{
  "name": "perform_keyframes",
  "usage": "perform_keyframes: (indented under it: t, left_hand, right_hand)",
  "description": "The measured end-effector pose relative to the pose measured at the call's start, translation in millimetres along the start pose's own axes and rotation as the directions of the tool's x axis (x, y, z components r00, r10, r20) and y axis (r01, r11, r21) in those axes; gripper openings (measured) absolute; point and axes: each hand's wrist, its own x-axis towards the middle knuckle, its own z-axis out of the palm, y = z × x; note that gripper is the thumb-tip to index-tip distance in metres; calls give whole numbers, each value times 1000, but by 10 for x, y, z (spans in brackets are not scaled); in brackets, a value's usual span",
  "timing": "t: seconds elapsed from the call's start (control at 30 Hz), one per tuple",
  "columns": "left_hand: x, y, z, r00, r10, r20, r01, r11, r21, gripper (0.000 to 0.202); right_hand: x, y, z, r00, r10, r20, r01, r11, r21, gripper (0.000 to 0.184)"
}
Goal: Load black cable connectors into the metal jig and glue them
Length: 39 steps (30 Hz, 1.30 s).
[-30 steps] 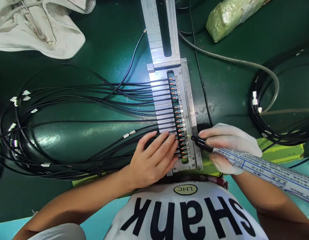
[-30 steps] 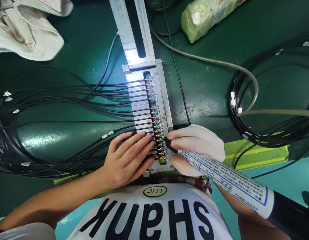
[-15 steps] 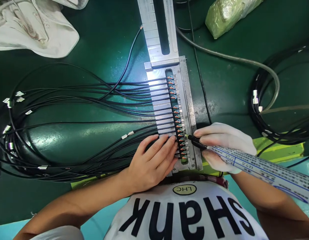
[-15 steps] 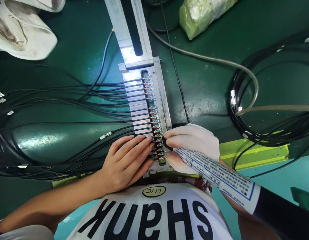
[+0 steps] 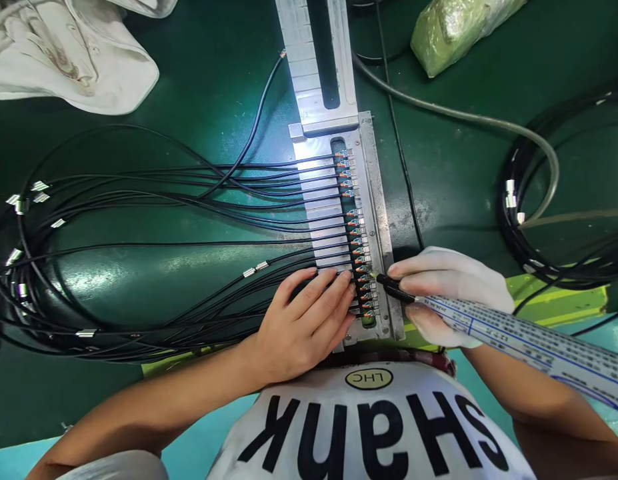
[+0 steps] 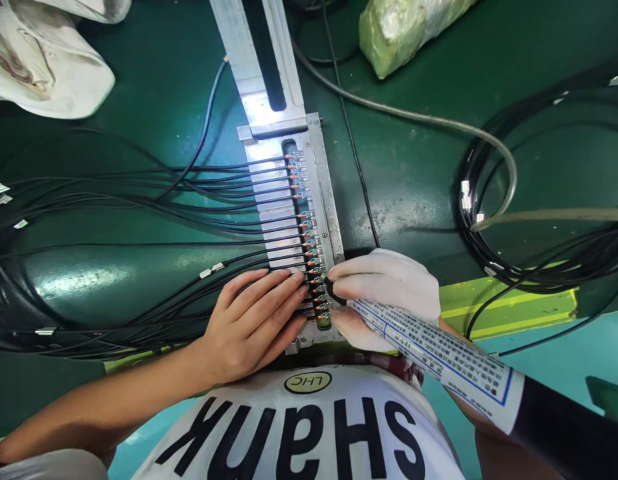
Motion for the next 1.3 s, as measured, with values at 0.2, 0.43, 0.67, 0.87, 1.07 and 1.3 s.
perform_keyframes:
  t: [0.2, 0.43, 0.67, 0.87, 1.07, 1.3]
  left_hand:
    - [-16, -8, 9, 1000, -5, 4, 5, 1000, -6, 39]
    - [-3, -5, -1, 1000, -4, 1, 4, 1000, 1, 38]
    - [-5, -9, 4, 1000, -2, 4, 2, 1000, -7, 40]
    - [-6, -3, 2, 1000, -7, 10, 7, 1000, -6, 39]
    - [1, -4, -1, 1000, -7, 4, 7, 1000, -6, 37]
    - [-8, -15, 7, 1000, -1, -3, 1, 1000, -10, 37]
  right_hand:
    - [-32, 10, 4, 1000, -7, -7, 7, 999, 35, 17]
    - [-34, 14, 1, 1000, -8, -18, 8, 1000, 20, 17]
    - [-38, 16, 4, 1000, -6, -15, 7, 1000, 24, 16]
    - [-35, 31, 17, 1000, -10, -27, 11, 999, 32, 15]
    - [-6, 9, -2, 1000, -2, 4, 2, 1000, 21, 12]
    - [-32, 23, -21, 999, 35, 36, -36, 999, 32, 11]
